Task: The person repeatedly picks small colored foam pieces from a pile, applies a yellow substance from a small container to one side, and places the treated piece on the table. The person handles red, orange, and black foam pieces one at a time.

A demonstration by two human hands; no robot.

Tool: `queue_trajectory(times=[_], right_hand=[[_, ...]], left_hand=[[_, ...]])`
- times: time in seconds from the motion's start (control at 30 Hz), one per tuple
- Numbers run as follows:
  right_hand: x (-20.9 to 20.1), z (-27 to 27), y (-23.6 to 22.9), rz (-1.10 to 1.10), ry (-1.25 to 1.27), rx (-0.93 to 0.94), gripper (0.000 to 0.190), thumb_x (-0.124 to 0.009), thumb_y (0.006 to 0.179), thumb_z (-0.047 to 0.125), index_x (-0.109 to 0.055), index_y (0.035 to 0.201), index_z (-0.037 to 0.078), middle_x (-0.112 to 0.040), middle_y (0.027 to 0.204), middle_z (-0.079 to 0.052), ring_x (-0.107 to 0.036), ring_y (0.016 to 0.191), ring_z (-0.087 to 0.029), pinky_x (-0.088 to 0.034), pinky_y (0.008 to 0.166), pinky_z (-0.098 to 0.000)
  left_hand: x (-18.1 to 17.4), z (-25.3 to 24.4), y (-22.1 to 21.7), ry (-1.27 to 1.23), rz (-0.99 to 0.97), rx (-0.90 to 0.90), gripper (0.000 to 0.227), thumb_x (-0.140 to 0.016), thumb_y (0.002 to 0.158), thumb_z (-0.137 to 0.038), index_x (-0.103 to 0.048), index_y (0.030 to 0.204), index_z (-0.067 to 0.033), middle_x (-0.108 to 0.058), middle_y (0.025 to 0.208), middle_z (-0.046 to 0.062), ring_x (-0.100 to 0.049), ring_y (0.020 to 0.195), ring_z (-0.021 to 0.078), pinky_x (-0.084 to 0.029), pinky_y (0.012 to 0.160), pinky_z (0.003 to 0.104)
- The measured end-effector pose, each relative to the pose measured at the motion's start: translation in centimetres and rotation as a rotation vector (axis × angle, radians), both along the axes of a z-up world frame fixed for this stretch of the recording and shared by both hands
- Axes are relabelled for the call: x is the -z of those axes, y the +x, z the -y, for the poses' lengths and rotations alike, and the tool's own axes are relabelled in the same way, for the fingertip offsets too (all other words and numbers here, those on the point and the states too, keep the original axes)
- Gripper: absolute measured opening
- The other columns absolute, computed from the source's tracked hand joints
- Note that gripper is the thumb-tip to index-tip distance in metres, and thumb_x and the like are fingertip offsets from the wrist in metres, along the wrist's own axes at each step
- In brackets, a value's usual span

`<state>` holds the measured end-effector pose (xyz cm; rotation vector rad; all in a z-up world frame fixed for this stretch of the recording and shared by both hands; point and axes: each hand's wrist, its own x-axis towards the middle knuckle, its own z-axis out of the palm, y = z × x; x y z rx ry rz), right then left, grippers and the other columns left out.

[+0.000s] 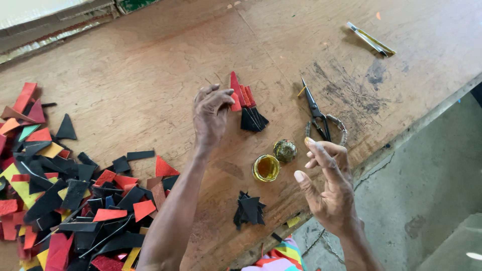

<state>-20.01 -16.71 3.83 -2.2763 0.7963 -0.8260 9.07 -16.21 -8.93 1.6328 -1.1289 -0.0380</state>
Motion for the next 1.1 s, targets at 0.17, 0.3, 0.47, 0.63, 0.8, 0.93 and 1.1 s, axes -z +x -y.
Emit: queue_trajectory(times=[0.17,0.3,0.47,0.63,0.8,0.93,1.1], right_hand=[[0.6,0.7,-0.4,0.004,0.054,-0.026,0.061,-0.071,0.093,0.011,-0.05,0.15,0.014,-0.054,0.128,-0.006,-0.055,0.102,-0.011,-0.053,0.097,-0.0294],[0.5,0.9,-0.2,0.07,0.132,-0.054,0.057,-0.07,0.095,0.009,-0.051,0.149,0.011,-0.053,0.129,-0.007,-0.054,0.107,-0.014,-0.053,0.094,-0.028],[0.3,0.9,0.0,0.024,0.125,-0.046,0.056,-0.071,0.094,0.009,-0.053,0.147,0.01,-0.055,0.124,-0.005,-0.055,0.102,-0.012,-0.053,0.094,-0.0283],[0.0,0.7,0.3,0.0,0.126,-0.044,0.055,-0.071,0.093,0.009,-0.055,0.145,0.01,-0.057,0.121,-0.004,-0.056,0.099,-0.012,-0.052,0.093,-0.0285],[-0.1,0.6,0.1,-0.022,0.129,-0.04,0.051,-0.071,0.093,0.009,-0.058,0.142,0.009,-0.057,0.119,-0.005,-0.056,0.098,-0.012,-0.052,0.091,-0.0286],[0.1,0.4,0.1,-0.025,0.126,-0.038,0.049,-0.07,0.093,0.011,-0.058,0.141,0.009,-0.057,0.119,-0.005,-0.056,0.098,-0.012,-0.052,0.091,-0.0286],[0.4,0.2,0.2,-0.006,0.125,-0.073,0.049,-0.071,0.093,0.012,-0.058,0.141,0.009,-0.056,0.12,-0.005,-0.055,0.099,-0.013,-0.053,0.092,-0.0296]], left_hand=[[1.7,1.9,0.5,0.01,0.05,-0.029,0.019,-0.08,0.08,0.003,-0.074,0.088,-0.0129,-0.078,0.112,0.0,-0.062,0.124,0.0265,-0.037,0.115,0.043],[2.1,2.4,0.6,-0.061,0.08,-0.055,0.018,-0.082,0.081,0.001,-0.074,0.09,-0.0128,-0.077,0.115,0.0,-0.063,0.124,0.026,-0.042,0.114,0.042],[2.5,2.5,0.8,-0.051,0.125,-0.066,0.019,-0.081,0.079,0.002,-0.075,0.09,-0.0119,-0.076,0.118,0.002,-0.062,0.124,0.0288,-0.044,0.111,0.043],[2.8,2.7,0.9,-0.007,0.14,-0.062,0.018,-0.081,0.078,0.001,-0.075,0.088,-0.0121,-0.077,0.117,0.002,-0.063,0.123,0.0292,-0.042,0.111,0.045],[2.6,2.3,0.8,0.029,0.155,-0.044,0.02,-0.078,0.076,0.004,-0.075,0.089,-0.0109,-0.077,0.117,0.004,-0.062,0.123,0.0298,-0.041,0.11,0.044],[2.1,1.8,0.5,0.047,0.196,-0.033,0.022,-0.074,0.078,0.007,-0.076,0.093,-0.0098,-0.075,0.118,0.006,-0.06,0.123,0.0294,-0.04,0.111,0.046],[1.0,1.0,-0.2,0.18,0.19,-0.044,0.032,-0.069,0.078,0.01,-0.078,0.1,-0.0111,-0.061,0.134,0.011,-0.052,0.128,0.0319,-0.042,0.112,0.043]])
